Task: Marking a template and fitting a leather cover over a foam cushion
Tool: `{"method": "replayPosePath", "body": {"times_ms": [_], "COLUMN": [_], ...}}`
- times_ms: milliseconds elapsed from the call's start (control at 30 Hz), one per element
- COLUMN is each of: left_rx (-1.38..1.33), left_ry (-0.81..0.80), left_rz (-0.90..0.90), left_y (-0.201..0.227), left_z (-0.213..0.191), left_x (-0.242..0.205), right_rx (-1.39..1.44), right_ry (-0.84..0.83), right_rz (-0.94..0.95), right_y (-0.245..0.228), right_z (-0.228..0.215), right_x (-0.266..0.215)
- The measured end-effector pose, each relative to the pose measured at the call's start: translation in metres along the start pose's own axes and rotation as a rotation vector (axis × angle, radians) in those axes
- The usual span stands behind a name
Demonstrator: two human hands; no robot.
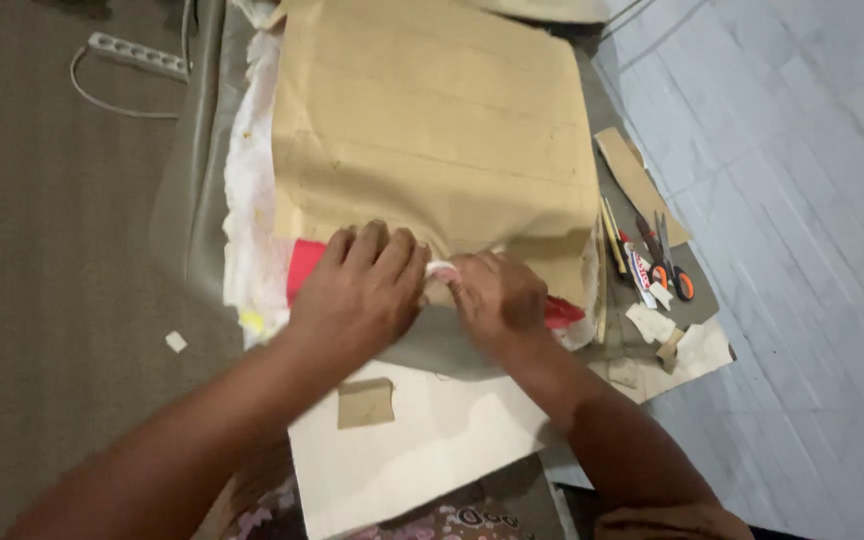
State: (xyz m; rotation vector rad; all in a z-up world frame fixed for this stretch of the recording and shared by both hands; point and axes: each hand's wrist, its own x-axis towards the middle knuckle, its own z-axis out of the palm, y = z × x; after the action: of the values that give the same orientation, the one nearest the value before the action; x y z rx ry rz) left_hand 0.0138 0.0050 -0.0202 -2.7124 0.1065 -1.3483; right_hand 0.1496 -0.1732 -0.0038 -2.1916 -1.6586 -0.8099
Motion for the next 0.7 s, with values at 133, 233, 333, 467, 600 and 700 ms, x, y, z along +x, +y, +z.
{"method": "replayPosePath", "body": {"times_ms": [133,233,333,467,600,700], "left_rx": [-0.076,0.043,0.069,0.043,-0.133,-0.201], "left_ry": [-0.031,-0.002,-0.030,-0.125,-0.351,-0.792], "left_rz": [0.037,0.012,-0.107,-0.161,-0.150,-0.305], "left_y": [-0.006,-0.001,0.001,0.001,-0.010,-0.041], "left_z": [-0.001,-0.004,-0.002,-0.001,-0.049,-0.072], "left_x": [0.005,0.010,0.018,0.022,0.012,-0.004], "right_rx": [0.105,-0.015,-0.167,-0.214,-0.351,-0.163], "right_ry": [-0.025,-0.152,-0.020,0.044,0.016,0.096], "right_rz": [-0.053,0.003,-0.116,-0.094,-0.114,-0.111], "right_y": [-0.004,-0.017,0.004,0.014,0.029,0.023], "right_z": [-0.014,-0.039,-0.023,-0.011,-0.007,-0.007], "right_x": [-0.003,0.001,-0.010,-0.013,-0.019,-0.012]}}
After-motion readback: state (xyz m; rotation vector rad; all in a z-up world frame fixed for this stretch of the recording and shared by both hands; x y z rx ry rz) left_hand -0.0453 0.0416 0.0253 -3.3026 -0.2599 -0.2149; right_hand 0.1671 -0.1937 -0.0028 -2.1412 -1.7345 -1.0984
